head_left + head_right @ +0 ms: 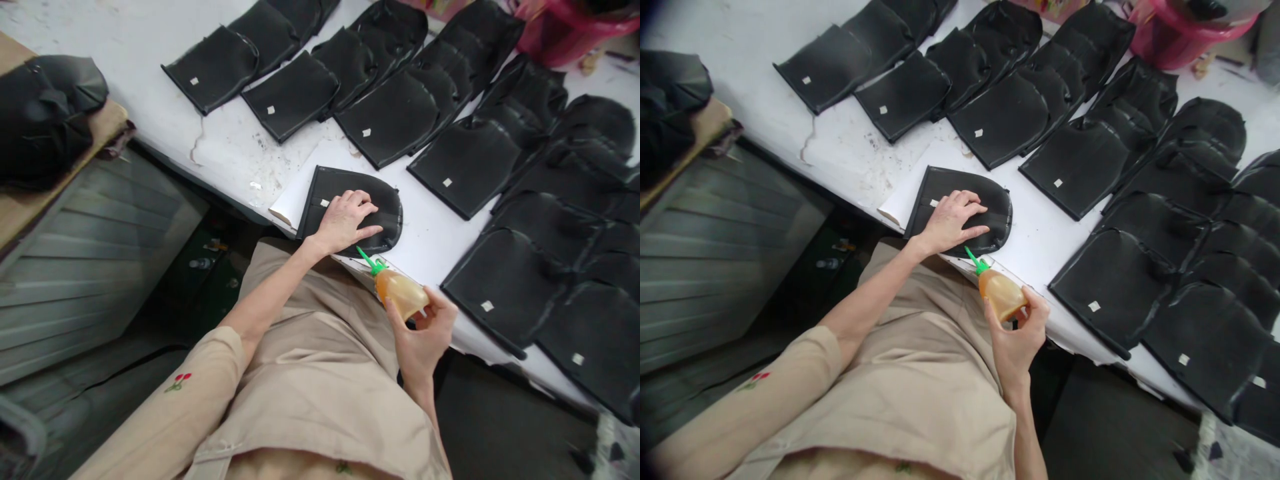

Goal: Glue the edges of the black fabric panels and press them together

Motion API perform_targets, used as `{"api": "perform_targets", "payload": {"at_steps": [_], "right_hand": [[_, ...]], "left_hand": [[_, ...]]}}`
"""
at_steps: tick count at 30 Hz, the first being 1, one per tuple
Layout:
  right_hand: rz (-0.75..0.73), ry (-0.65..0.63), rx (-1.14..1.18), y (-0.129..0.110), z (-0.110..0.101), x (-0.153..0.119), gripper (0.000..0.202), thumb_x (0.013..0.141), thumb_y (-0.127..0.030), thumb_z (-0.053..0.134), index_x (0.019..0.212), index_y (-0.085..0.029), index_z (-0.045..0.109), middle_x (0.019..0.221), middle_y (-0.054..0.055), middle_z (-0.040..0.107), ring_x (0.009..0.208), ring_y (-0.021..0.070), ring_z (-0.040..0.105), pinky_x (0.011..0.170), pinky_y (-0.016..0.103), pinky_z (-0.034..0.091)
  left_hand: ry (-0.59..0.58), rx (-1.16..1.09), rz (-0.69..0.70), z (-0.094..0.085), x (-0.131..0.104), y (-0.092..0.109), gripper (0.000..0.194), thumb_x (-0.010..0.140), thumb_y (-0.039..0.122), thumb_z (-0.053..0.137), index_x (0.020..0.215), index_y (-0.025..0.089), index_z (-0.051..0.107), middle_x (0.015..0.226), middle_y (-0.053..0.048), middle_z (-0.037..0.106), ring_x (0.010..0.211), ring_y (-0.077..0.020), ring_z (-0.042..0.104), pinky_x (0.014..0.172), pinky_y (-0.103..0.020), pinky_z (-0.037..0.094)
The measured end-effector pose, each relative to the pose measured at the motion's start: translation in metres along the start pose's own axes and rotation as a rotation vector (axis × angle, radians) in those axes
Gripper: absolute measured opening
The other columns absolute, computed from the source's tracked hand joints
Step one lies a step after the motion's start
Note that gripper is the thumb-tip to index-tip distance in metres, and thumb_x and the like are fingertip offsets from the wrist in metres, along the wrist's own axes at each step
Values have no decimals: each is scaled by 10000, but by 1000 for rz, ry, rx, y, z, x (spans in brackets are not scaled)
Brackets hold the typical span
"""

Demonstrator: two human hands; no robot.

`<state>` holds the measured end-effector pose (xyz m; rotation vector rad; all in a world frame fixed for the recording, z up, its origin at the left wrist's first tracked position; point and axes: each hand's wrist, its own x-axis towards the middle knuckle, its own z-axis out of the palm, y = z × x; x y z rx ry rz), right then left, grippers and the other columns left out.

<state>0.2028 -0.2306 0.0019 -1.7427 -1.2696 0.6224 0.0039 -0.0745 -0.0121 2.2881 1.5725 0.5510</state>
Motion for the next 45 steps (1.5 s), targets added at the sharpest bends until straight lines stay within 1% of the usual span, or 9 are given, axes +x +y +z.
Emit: {"api": "perform_targets", "payload": {"at_steps": [4,6,10,12,15,21,29,37,45], "right_hand": [[-20,-6,0,-1,-1,0,602,698,-404,868,1182,-207,567,1152,75,573,1066,242,631,794,363,603],[-20,-17,10,-1,1,0,601,700,-397,870,1181,-201,568,1159,84,574,1074,249,628,800,373,602],[-17,-40,33,1,7,-1,606,702,-392,869,1191,-201,566,1170,98,577,1071,263,629,805,407,606],[-26,-50,37,0,10,-1,613,696,-394,873,1191,-202,566,1159,98,582,1057,267,634,789,411,610],[-47,-66,42,-2,14,0,610,693,-396,876,1182,-195,572,1143,97,582,1044,269,642,769,402,614],[-56,-110,27,-9,21,3,599,711,-395,861,1193,-199,564,1144,85,581,1053,254,643,772,372,617],[-79,-180,57,-12,34,6,599,714,-385,862,1207,-217,565,1151,77,583,1042,248,652,791,392,617],[-95,-249,75,-20,49,6,597,730,-392,855,1215,-223,549,1154,70,599,1032,232,662,816,366,606],[-103,-306,69,-24,61,6,586,742,-409,851,1213,-228,555,1180,85,594,1072,257,641,846,401,593]], "left_hand": [[109,-151,33,-16,-17,-18,277,1010,354,541,1183,184,676,1250,-101,626,1197,-219,571,1034,-343,456],[171,-137,-31,-24,-30,-28,247,1005,314,540,1168,189,677,1213,-94,630,1181,-218,579,1036,-344,464],[271,2,-259,-36,-53,-47,232,957,269,591,1158,201,685,1169,-99,636,1148,-254,586,1019,-378,477],[283,22,-333,-37,-60,-56,246,934,269,618,1160,202,687,1144,-94,640,1078,-249,616,963,-361,500],[265,-29,-361,-36,-65,-64,244,928,271,623,1155,209,685,1052,-58,659,906,-203,651,845,-315,521],[251,-52,-355,-33,-62,-68,225,915,234,631,1129,216,698,981,-38,679,799,-180,646,757,-295,497],[252,-134,-360,-31,-63,-73,222,916,223,632,1131,209,687,953,-17,671,729,-149,611,741,-272,490],[283,-170,-336,-29,-62,-76,220,901,200,660,1118,193,700,927,-10,660,683,-126,584,717,-259,471],[313,-215,-333,-28,-62,-78,215,887,168,679,1099,185,714,899,-4,661,673,-118,575,709,-254,455]]}}
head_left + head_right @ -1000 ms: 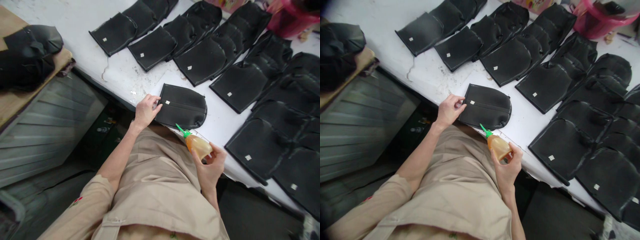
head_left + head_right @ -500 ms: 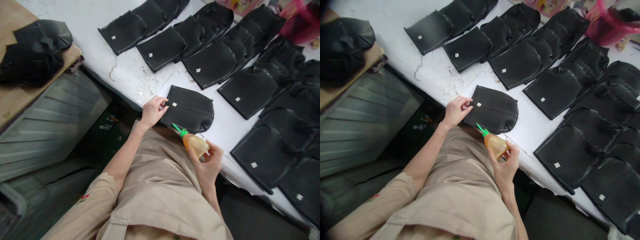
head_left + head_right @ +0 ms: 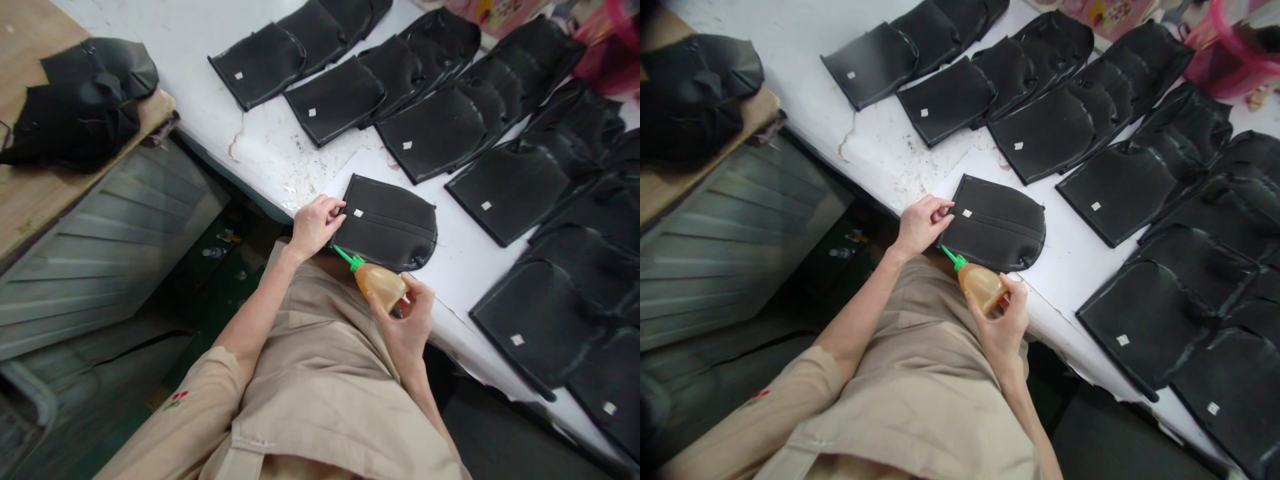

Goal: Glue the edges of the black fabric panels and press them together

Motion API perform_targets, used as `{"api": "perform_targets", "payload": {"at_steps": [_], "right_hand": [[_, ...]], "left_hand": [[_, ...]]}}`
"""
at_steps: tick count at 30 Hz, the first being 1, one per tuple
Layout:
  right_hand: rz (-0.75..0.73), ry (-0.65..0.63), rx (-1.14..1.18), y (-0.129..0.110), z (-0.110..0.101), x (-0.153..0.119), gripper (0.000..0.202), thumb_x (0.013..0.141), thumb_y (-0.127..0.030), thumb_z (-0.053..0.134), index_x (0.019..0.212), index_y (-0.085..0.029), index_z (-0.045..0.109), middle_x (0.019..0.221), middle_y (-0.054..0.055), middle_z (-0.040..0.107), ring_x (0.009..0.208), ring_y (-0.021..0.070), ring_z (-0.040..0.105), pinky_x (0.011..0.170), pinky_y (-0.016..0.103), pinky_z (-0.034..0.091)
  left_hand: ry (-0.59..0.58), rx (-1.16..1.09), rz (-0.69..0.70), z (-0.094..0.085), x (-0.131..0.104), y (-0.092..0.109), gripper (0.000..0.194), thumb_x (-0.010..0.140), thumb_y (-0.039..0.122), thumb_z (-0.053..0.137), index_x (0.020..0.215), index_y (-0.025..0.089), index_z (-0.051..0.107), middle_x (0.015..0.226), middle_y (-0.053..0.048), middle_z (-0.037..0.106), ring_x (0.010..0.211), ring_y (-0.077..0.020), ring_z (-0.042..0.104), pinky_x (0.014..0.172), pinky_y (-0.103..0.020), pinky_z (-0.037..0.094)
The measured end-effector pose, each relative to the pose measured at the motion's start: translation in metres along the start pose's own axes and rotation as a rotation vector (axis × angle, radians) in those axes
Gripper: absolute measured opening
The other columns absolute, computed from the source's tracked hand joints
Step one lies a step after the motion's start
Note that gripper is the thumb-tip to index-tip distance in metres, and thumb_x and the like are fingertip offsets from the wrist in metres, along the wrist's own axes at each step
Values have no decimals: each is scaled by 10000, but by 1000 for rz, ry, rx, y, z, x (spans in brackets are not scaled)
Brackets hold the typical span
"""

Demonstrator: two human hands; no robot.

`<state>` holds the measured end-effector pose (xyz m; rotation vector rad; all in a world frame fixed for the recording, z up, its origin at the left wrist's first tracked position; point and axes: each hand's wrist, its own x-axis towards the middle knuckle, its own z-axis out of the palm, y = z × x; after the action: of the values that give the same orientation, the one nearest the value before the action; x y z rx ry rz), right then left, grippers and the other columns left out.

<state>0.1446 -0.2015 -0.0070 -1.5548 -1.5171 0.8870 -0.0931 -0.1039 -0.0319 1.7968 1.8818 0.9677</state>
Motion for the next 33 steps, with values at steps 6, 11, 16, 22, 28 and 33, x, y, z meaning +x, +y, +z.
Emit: {"api": "perform_targets", "payload": {"at_steps": [6,11,16,22,28,33], "right_hand": [[16,8,26,-4,7,6,589,729,-409,856,1210,-241,561,1174,69,578,1072,241,632,840,369,588],[219,-60,245,-6,-3,16,534,700,-397,853,1119,-239,564,1064,51,647,935,224,663,721,327,587],[506,-206,607,-9,-31,27,423,715,-497,763,1027,-268,592,1003,78,709,732,243,664,453,279,432],[512,27,688,0,-61,56,408,730,-561,712,1047,-306,733,1004,152,708,709,265,649,451,340,363],[522,197,645,37,-67,87,298,683,-500,733,930,-337,771,1138,162,712,711,320,697,524,494,490],[559,322,682,60,-64,92,221,692,-463,718,891,-379,764,1220,108,706,963,362,716,702,552,612]], "left_hand": [[24,-10,2,2,0,-2,207,890,168,680,1092,188,720,891,0,664,663,-114,574,698,-252,445],[30,-26,1,2,1,-4,195,899,164,671,1085,193,723,882,-2,677,671,-117,578,698,-258,437],[-21,-70,-106,0,3,-3,203,909,185,683,1109,202,712,916,-21,712,715,-132,594,736,-277,445],[-45,49,-163,-4,13,10,35,900,234,694,879,207,687,766,-20,720,667,-162,631,640,-290,430],[-93,75,-196,-3,21,8,103,924,242,597,825,217,614,753,-14,681,699,-174,627,660,-282,415],[19,-427,-274,-20,8,-5,199,920,342,587,795,202,521,709,11,572,642,-129,549,614,-250,403]]}}
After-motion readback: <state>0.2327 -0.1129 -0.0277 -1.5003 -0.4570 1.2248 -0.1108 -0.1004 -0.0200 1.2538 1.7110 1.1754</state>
